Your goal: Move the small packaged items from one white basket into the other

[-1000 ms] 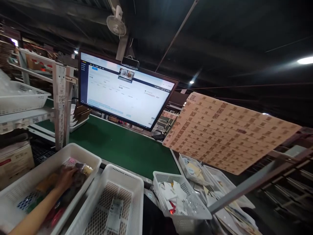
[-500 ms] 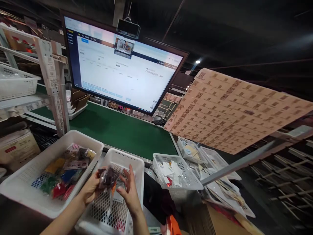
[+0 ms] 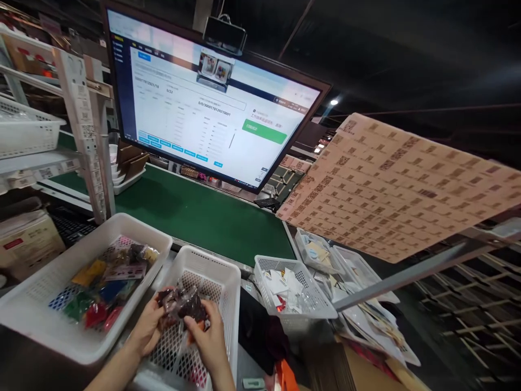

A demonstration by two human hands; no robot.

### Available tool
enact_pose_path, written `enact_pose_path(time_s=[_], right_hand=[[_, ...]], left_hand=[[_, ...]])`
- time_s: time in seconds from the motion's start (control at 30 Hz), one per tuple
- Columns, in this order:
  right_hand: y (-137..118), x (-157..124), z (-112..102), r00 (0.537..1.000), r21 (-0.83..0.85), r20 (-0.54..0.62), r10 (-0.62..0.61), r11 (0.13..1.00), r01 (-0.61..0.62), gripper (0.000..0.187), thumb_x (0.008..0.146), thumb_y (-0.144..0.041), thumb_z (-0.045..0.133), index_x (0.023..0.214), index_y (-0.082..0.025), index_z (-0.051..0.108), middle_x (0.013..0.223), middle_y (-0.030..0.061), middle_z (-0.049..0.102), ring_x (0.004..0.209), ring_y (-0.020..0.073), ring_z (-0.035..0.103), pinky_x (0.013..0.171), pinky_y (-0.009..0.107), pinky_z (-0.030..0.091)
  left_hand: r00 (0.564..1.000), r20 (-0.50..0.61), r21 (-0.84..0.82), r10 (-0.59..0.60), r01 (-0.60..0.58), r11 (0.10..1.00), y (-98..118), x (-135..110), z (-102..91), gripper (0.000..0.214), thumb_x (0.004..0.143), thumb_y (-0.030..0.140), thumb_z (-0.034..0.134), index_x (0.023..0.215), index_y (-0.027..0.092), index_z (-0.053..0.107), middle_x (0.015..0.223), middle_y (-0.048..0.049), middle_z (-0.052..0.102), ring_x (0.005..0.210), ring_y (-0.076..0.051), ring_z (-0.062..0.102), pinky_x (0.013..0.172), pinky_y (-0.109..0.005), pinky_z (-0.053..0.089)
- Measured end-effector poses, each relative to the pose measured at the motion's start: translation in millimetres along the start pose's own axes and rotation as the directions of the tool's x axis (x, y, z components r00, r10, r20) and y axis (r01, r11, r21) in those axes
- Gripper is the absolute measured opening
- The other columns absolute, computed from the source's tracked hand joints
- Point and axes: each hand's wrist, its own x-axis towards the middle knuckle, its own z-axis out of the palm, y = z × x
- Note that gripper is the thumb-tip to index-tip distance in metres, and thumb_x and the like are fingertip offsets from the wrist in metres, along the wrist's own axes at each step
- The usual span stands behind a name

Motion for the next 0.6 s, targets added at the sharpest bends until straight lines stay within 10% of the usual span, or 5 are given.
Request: enact_pose_path(time_s=[0.17, 0.4, 0.6], right_hand=[[-20.6, 4.5, -3.9, 0.993, -0.210, 0.113, 0.016, 0.978, 0.008, 0.021, 0.091, -0.033, 0.077, 0.106, -0.020, 0.076, 0.102, 0.0069, 0.072, 0.098, 0.0267, 0.069, 0.090, 0.038, 0.055], [-39.9, -16.1, -8.1, 0.969, -0.457, 0.249, -0.007, 0.881, 0.124, 0.018, 0.095, -0.037, 0.078, 0.096, -0.021, 0.071, 0.094, 0.0027, 0.067, 0.085, 0.0196, 0.065, 0.075, 0.029, 0.049], [-37.2, 0.0, -45.0, 0.928, -0.383, -0.194, -0.318, 0.895, 0.227, 0.023, 0.103, -0.043, 0.067, 0.101, -0.020, 0.070, 0.088, 0.0050, 0.066, 0.079, 0.0203, 0.064, 0.072, 0.032, 0.054]], left_hand=[[0.993, 0.113, -0.050, -0.033, 0.039, 0.998, 2.5, -6.0, 9.9, 0.044, 0.068, 0.026, 0.095, 0.107, 0.026, 0.075, 0.115, -0.0070, 0.081, 0.118, -0.031, 0.077, 0.086, -0.035, 0.066], [0.977, -0.061, -0.027, 0.206, -0.208, 0.978, -5.7, -6.2, 9.1, 0.058, 0.063, 0.015, 0.098, 0.111, 0.021, 0.067, 0.100, 0.0017, 0.077, 0.084, -0.013, 0.075, 0.075, -0.019, 0.062], [0.998, -0.067, -0.003, 0.011, -0.011, 1.000, 9.1, -17.1, 9.2, 0.036, 0.082, 0.013, 0.080, 0.111, 0.022, 0.060, 0.099, -0.0017, 0.077, 0.080, -0.025, 0.083, 0.063, -0.028, 0.067]])
